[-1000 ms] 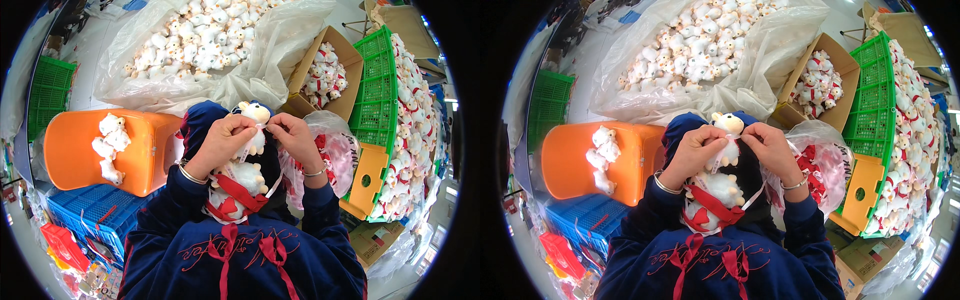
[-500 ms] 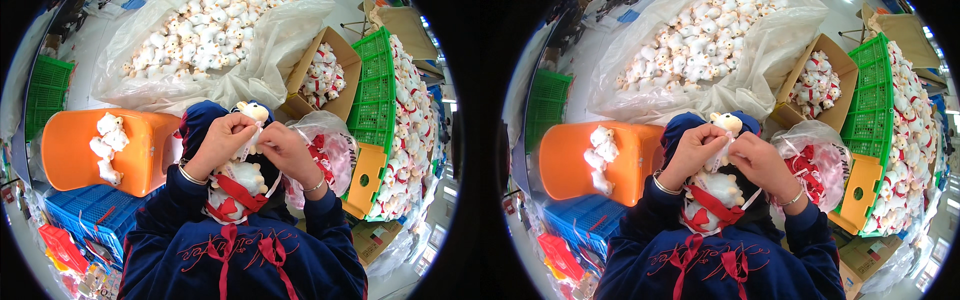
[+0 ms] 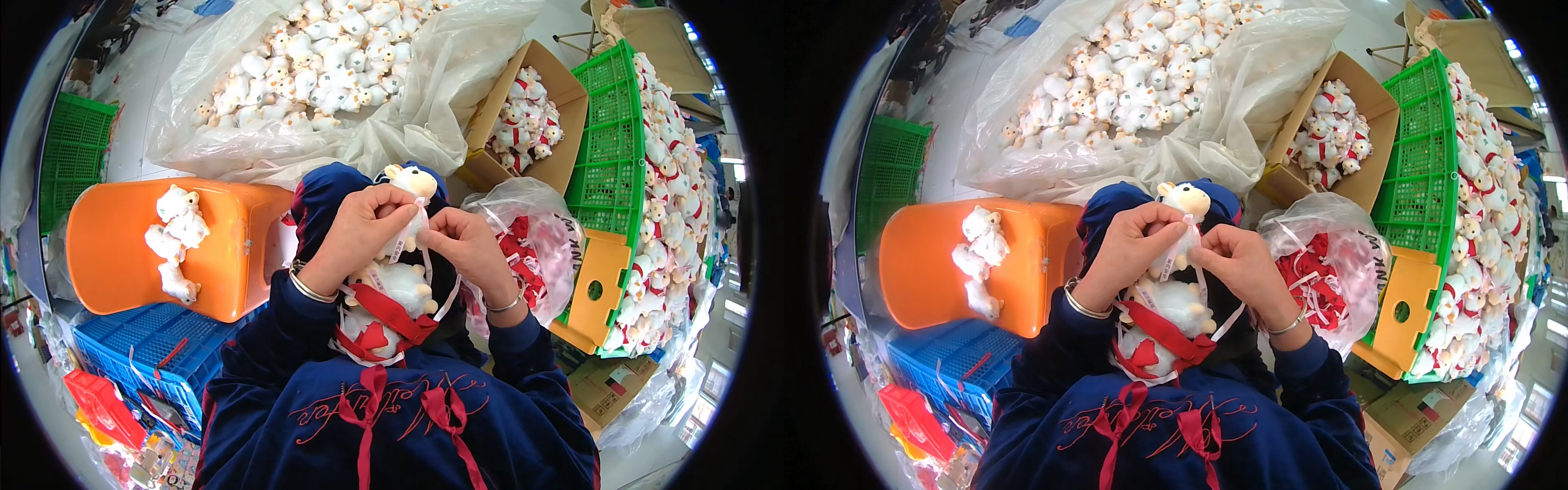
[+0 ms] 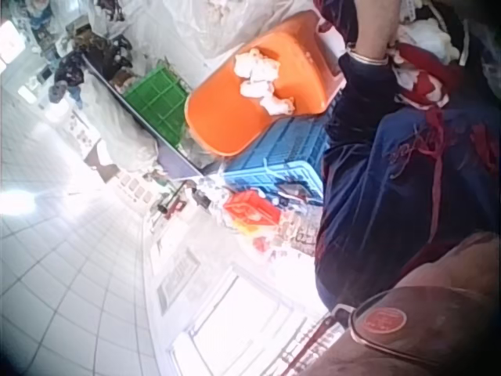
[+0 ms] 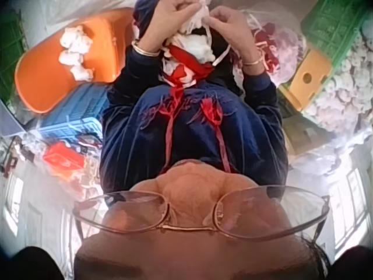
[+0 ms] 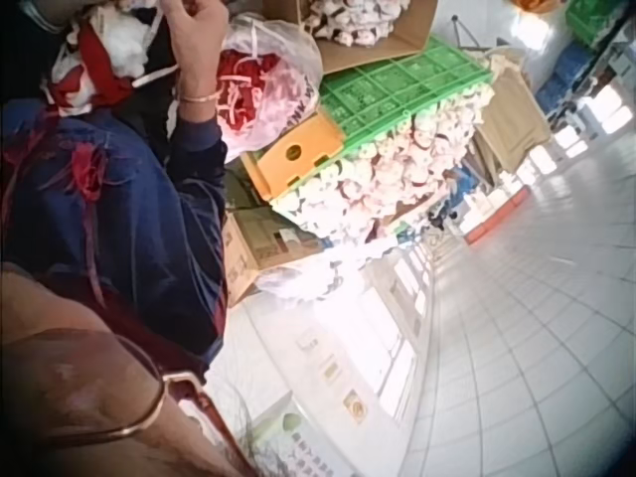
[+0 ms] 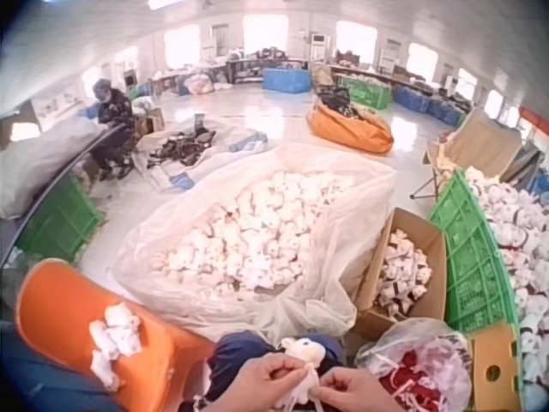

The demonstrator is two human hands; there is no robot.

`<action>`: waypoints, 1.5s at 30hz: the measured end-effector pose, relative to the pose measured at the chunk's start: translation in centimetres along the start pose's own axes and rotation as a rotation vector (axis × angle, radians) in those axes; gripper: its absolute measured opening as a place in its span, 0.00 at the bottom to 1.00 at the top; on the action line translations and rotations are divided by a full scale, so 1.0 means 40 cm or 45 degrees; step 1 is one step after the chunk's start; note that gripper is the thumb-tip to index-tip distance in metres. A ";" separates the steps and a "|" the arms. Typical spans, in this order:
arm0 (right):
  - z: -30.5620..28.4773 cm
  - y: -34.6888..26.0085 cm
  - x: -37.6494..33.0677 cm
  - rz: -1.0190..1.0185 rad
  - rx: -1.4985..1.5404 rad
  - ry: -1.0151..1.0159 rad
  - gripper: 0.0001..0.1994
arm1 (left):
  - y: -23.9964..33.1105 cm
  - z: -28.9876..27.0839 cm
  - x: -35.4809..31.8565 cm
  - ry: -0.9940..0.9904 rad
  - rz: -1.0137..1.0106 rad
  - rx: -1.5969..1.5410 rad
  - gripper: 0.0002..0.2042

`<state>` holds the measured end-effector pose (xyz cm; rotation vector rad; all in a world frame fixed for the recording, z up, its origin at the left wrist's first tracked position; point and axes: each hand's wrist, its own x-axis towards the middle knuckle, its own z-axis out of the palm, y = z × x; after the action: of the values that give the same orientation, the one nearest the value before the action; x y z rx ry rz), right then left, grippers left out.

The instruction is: The person sits on the floor and ties pink ribbons around the necks of small white stuffed toys. They pick up each toy, wrap the ribbon, and tie a knot before placing the finished toy on an orange chair.

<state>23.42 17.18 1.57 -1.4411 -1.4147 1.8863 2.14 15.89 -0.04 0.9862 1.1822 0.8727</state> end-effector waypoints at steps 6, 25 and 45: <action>0.004 0.013 0.009 -0.254 0.319 -0.015 0.05 | 0.007 0.011 0.000 0.034 0.055 -0.058 0.08; -0.006 -0.019 0.043 -0.241 0.071 0.148 0.06 | -0.004 -0.018 0.008 -0.119 0.120 0.032 0.05; 0.022 -0.036 0.048 -0.658 -0.548 0.209 0.04 | 0.034 -0.005 0.013 -0.030 0.260 0.378 0.10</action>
<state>21.50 18.85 1.82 -1.2021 -1.9559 1.1691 1.98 16.88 1.06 1.3738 1.2285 0.8565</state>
